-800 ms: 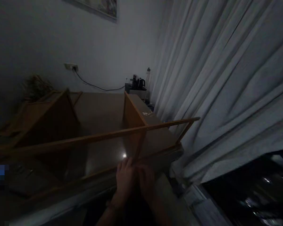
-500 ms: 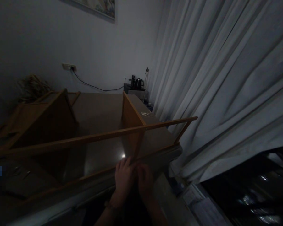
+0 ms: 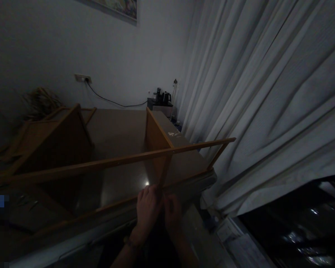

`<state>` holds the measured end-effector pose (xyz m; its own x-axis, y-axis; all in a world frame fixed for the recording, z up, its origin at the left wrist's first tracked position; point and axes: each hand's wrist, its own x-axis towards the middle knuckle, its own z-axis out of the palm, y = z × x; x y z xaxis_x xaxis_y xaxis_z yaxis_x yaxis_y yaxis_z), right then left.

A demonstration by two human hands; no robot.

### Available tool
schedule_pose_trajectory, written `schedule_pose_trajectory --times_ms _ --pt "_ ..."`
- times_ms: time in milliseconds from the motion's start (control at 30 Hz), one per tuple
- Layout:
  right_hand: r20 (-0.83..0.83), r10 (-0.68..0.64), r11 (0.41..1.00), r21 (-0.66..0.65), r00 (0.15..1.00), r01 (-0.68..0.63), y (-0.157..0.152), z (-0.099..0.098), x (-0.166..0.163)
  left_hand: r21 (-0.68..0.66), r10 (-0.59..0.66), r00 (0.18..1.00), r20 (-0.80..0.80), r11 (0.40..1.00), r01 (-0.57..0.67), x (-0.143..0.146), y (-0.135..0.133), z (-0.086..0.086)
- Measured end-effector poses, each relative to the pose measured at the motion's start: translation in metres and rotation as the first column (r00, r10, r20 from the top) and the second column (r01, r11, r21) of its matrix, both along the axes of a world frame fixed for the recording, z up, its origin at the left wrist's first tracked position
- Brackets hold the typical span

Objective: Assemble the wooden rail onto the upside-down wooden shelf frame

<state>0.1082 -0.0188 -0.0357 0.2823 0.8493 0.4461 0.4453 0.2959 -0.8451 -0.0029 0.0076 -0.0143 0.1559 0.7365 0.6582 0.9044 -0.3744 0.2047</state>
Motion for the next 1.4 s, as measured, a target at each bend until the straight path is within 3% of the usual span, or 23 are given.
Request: schedule_pose_trajectory --times_ms 367,600,900,1167,1267,1400 --pt "-0.150 0.012 0.998 -0.061 0.989 -0.021 0.000 -0.002 -0.002 -0.027 0.001 1.000 0.028 1.000 -0.001 0.001 0.001 -0.003" --pt "-0.371 0.031 0.993 -0.096 0.928 -0.071 0.001 -0.004 -0.006 -0.060 0.026 1.000 -0.018 0.998 -0.027 0.002 0.002 -0.007" --pt "-0.345 0.017 0.993 -0.103 0.939 -0.056 0.002 -0.008 -0.003 -0.197 -0.062 0.998 -0.006 0.979 0.060 -0.002 -0.006 0.014" --pt "-0.115 -0.055 0.997 -0.065 0.992 0.048 0.000 -0.002 0.005 -0.195 -0.064 0.998 0.030 0.978 0.069 -0.002 -0.004 0.008" --pt "-0.012 -0.029 0.997 -0.071 1.000 0.028 -0.001 0.000 0.012 -0.185 -0.053 0.998 0.022 0.981 0.056 -0.002 -0.005 0.008" --pt "0.327 0.024 1.000 0.011 0.945 -0.029 -0.001 0.004 0.027 -0.186 -0.045 0.999 0.023 0.981 0.048 -0.002 -0.005 0.009"
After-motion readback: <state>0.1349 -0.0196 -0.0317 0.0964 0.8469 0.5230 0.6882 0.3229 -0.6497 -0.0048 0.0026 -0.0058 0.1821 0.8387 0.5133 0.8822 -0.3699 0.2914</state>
